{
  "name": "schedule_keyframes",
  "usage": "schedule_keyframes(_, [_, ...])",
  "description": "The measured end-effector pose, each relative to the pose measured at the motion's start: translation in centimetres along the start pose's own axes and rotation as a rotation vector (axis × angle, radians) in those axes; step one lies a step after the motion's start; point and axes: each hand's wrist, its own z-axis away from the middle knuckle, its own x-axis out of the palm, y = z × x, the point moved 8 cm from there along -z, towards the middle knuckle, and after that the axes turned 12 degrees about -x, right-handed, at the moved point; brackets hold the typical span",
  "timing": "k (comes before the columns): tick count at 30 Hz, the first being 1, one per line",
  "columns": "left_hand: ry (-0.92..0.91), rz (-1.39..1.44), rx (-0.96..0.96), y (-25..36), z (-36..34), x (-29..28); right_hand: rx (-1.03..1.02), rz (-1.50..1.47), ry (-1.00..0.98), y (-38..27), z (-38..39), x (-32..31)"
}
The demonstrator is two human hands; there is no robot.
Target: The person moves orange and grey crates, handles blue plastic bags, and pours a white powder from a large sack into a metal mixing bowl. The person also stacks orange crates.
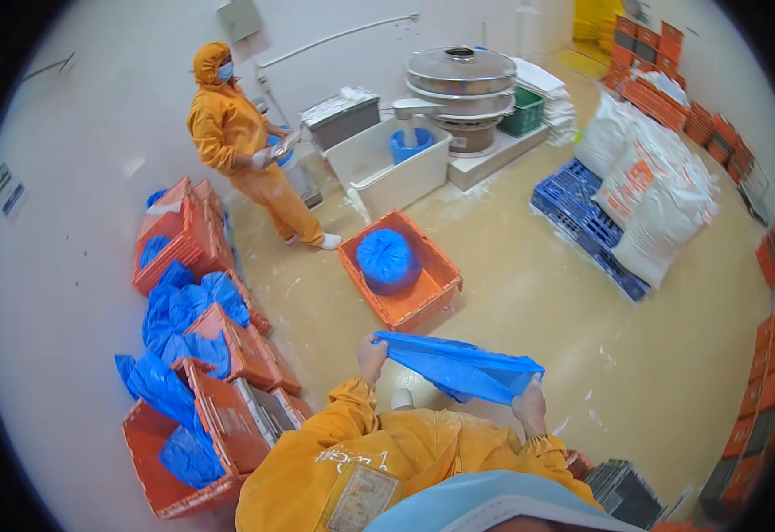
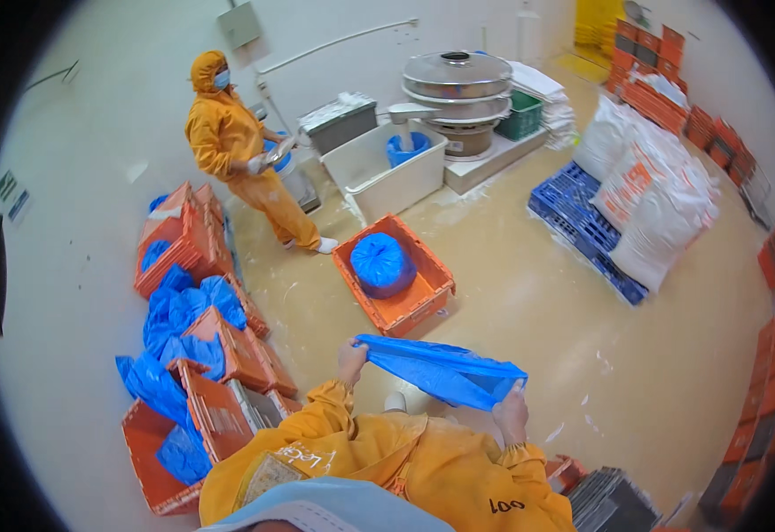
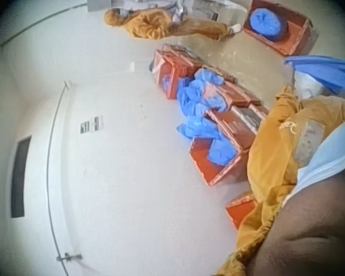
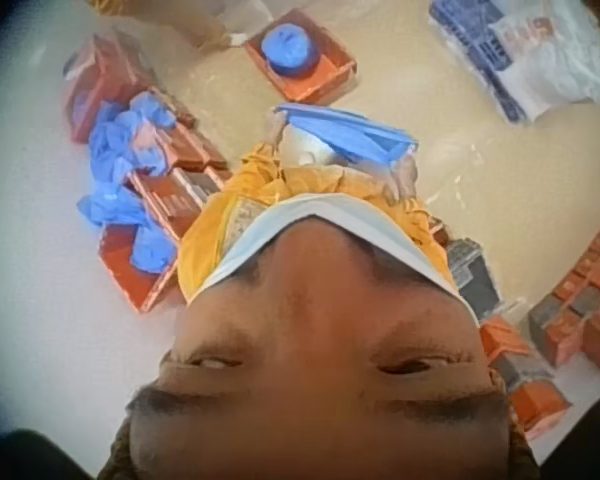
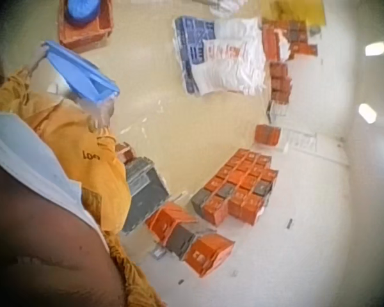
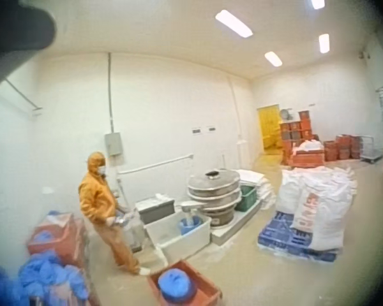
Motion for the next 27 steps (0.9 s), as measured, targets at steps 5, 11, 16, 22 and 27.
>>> schedule_keyframes(5, [0.028,-0.525,0.123,2.4,3.5,0.7,-0.058,-0.021,0.087,-1.1,-1.5,-0.8])
schedule_keyframes(11, [-0.077,-0.496,0.147,1.6,4.5,0.0,-0.345,0.015,0.276,-1.2,-3.4,-0.3])
schedule_keyframes(16, [-0.195,-0.623,0.098,-3.8,2.4,0.3,-0.155,-0.168,-0.053,-1.2,-5.0,2.5])
schedule_keyframes(22, [-0.068,-0.523,0.100,-0.2,2.5,-1.7,-0.237,-0.086,-0.101,-3.7,-6.7,2.0])
schedule_keyframes(27, [0.039,-0.254,0.163,4.3,3.8,-4.4,-0.399,-0.094,0.228,-5.0,-7.2,-1.0])
